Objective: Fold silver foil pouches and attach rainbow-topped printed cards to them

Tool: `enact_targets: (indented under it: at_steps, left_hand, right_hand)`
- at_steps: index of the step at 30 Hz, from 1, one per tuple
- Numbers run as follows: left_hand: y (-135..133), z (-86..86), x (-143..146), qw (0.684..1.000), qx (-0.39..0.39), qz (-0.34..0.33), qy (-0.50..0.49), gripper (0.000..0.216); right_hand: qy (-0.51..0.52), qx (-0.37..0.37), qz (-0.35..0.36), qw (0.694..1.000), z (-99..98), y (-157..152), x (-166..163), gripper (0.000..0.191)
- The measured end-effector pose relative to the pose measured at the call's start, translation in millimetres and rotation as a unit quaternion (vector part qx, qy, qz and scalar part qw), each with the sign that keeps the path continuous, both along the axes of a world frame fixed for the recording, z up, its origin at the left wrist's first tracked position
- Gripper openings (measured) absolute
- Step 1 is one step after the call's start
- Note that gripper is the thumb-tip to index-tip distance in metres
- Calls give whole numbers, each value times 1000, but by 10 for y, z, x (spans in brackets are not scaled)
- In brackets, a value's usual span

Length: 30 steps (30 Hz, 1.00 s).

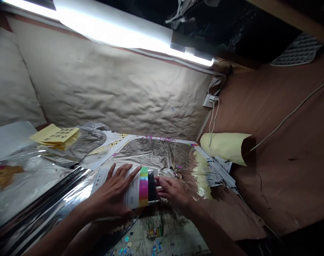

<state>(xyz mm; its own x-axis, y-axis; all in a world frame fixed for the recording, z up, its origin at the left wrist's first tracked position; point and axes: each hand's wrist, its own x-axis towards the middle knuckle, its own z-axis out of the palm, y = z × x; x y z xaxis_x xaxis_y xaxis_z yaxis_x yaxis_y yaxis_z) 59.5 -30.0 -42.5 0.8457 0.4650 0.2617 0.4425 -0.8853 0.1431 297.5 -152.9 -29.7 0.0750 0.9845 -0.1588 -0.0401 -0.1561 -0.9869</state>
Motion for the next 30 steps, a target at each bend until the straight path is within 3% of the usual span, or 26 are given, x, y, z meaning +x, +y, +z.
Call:
enact_targets:
  at_steps: [3,6,11,13,14,16,17,19,22,24,28,30]
  left_hand:
    - [-35,-11,15,999,40,13,-30,129]
    - [-43,-1,18,997,65,20,-47,130]
    - [-16,49,16,990,90,75,-74,130]
    - [-4,65,18,983,98,126,-95,129]
    - [-3,71,22,977,98,156,-110,128]
    - [-17,80,36,963,89,210,-146,129]
    - [-31,85,44,956,82,227,-165,132]
    - [-63,105,52,950,61,233,-198,138]
    - [-63,179,11,951,-9,206,-229,135]
    - [-1,248,-43,941,-116,199,-249,119]
    - [200,273,-80,855,-382,116,-331,97]
    - [282,192,-46,833,-440,57,-331,85]
  right_hand:
    - [113,-13,45,992,11,199,-245,44]
    - [164,-37,111,979,93,411,-409,47]
    - [107,-30,203,973,290,689,-480,55]
    - [20,54,154,986,332,720,-471,58]
    - [-36,116,88,989,334,716,-468,61]
    - [-122,220,-74,965,303,682,-480,75]
    - [-127,242,-131,953,272,659,-498,81]
    - [-58,227,-138,962,204,621,-547,81]
    - [73,178,-70,979,149,615,-580,59]
    - [86,159,-55,982,163,633,-525,47]
    - [65,85,59,993,169,668,-338,47]
    - [31,58,110,992,97,694,-284,48]
